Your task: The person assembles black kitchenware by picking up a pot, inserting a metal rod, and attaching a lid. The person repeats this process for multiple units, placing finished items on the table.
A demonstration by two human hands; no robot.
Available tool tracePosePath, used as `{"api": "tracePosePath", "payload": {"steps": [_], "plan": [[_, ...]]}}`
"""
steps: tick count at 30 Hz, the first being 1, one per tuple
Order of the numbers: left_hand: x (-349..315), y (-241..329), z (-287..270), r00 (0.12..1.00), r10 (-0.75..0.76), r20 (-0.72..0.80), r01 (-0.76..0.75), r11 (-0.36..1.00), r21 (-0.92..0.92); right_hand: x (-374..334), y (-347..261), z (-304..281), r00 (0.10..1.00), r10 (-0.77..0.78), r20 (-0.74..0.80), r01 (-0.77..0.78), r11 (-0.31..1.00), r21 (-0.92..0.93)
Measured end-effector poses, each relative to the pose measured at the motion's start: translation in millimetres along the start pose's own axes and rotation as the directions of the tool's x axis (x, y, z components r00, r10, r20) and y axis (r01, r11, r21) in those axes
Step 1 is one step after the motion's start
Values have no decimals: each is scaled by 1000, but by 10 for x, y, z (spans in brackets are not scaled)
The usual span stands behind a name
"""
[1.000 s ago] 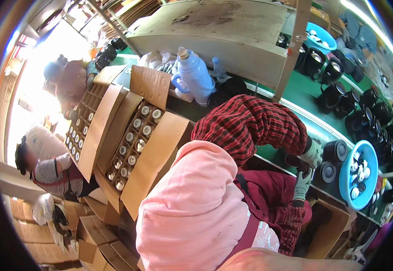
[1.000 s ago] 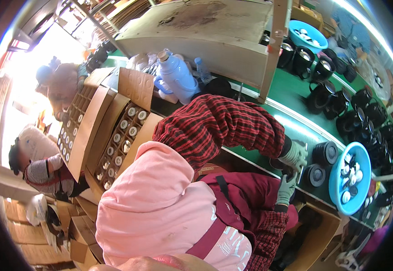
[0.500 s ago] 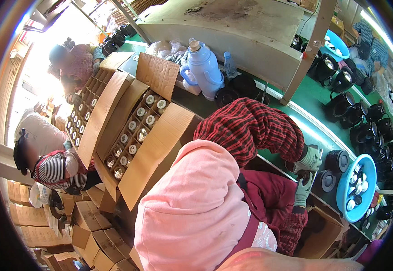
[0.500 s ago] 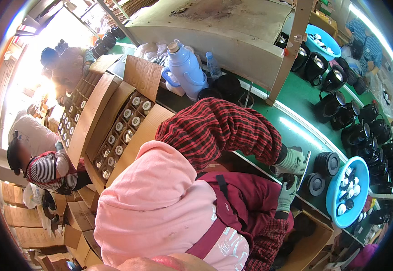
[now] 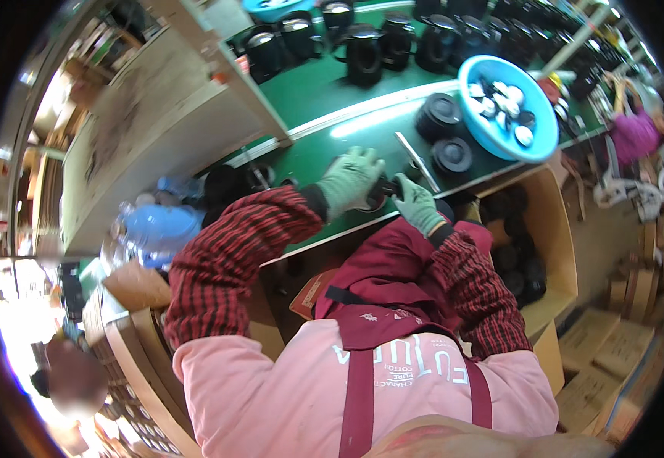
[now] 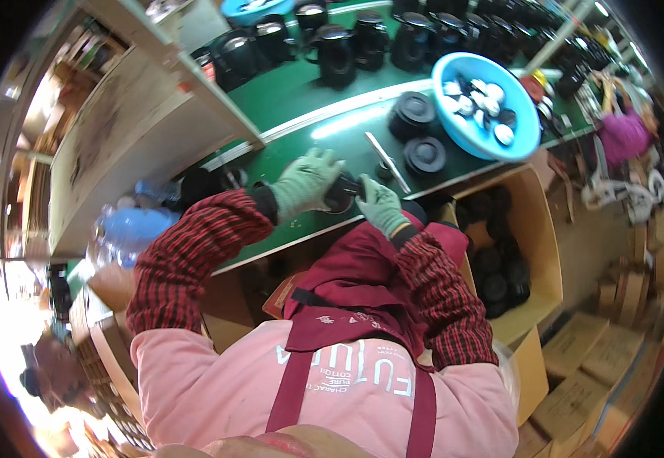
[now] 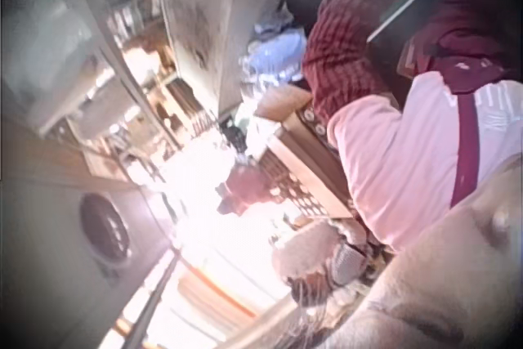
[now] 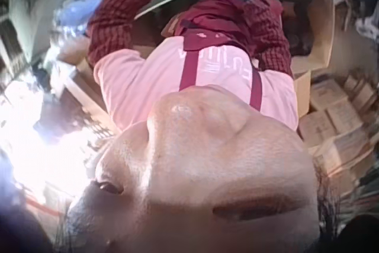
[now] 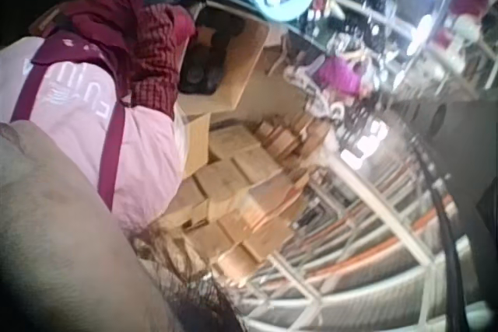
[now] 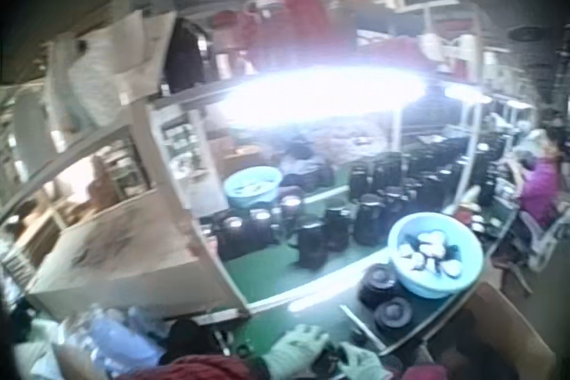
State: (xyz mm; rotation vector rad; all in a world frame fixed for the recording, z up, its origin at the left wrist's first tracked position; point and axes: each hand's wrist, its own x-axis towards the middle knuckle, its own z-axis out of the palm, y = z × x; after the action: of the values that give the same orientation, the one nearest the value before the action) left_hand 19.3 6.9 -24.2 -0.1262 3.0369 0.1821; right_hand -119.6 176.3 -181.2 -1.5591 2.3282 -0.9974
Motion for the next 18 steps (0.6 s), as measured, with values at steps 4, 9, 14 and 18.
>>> {"api": "tracePosePath", "payload": {"steps": [4,9,14,18], "plan": [[-5,-179,-138,986,-142,90,156,972,-176,76,-105,-87,944,231,238,-277,943,185],[460,-1266,-346,917,-399,25,395,895,-209,-179,149,376,951,282,127,-280,959,-37],[1092,-2059,-512,882,-448,-146,451,893,-17,-170,-144,714,870,371,325,-147,824,-547],[1417,-2740,-357,873,-409,-267,399,912,-90,-142,-368,850,829,429,360,-142,782,-606]]}}
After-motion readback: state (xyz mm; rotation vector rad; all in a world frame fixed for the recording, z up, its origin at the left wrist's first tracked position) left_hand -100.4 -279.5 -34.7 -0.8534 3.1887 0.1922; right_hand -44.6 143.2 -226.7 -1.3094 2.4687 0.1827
